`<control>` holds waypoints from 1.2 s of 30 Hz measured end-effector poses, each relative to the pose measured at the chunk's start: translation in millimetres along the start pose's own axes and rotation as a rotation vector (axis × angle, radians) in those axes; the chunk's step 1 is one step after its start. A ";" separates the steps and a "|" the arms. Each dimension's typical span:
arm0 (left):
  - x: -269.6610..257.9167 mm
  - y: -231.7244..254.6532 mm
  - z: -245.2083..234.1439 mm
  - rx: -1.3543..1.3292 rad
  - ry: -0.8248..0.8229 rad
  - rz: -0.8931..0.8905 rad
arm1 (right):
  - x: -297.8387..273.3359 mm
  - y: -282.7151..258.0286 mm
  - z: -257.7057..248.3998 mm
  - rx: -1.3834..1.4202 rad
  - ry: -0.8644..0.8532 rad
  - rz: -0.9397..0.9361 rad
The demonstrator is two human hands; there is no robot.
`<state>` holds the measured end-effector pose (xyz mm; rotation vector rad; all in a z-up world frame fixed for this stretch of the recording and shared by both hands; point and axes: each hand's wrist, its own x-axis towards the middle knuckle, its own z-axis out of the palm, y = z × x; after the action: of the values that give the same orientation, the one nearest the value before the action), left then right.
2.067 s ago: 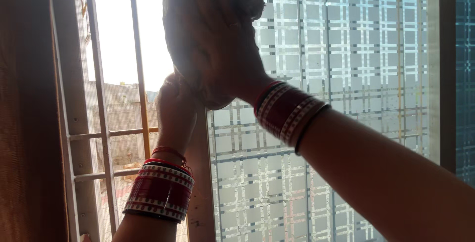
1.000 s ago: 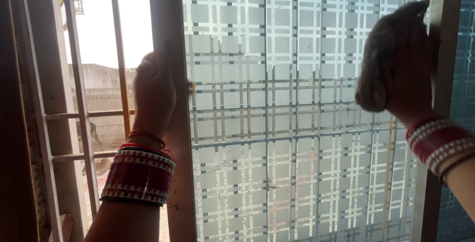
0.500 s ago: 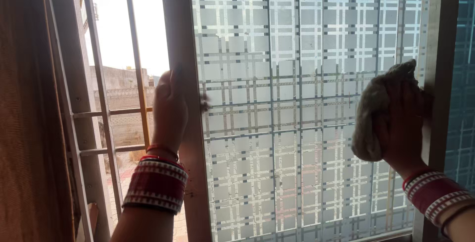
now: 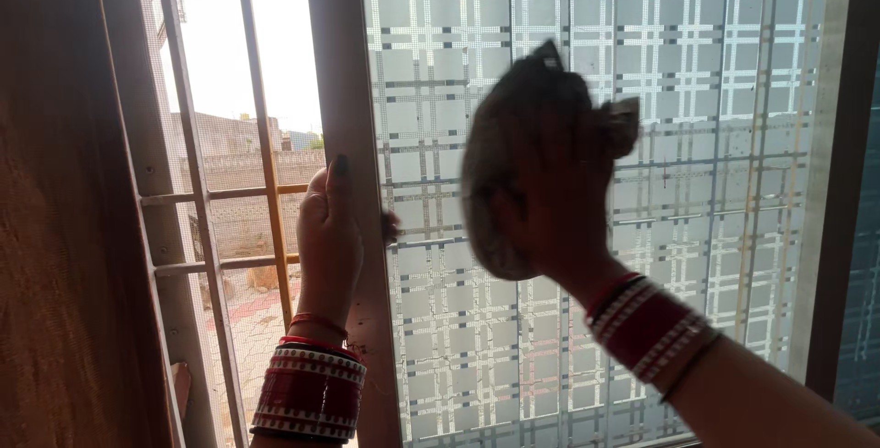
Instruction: The person wipes the window frame and glass pane with a cloth. They clean the metal bars, the lower sill, and the patterned glass surface, moving the cloth across different sections of the window.
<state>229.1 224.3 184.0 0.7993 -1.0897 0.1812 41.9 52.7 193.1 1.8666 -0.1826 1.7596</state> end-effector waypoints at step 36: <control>-6.7 -2.1 -0.9 0.013 0.033 -0.022 | -95.6 34.2 -30.2 -0.045 -0.113 -0.008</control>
<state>227.6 225.0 177.1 0.8171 -1.0496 0.1825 -12.7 12.5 111.6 1.9333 -0.2547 1.6319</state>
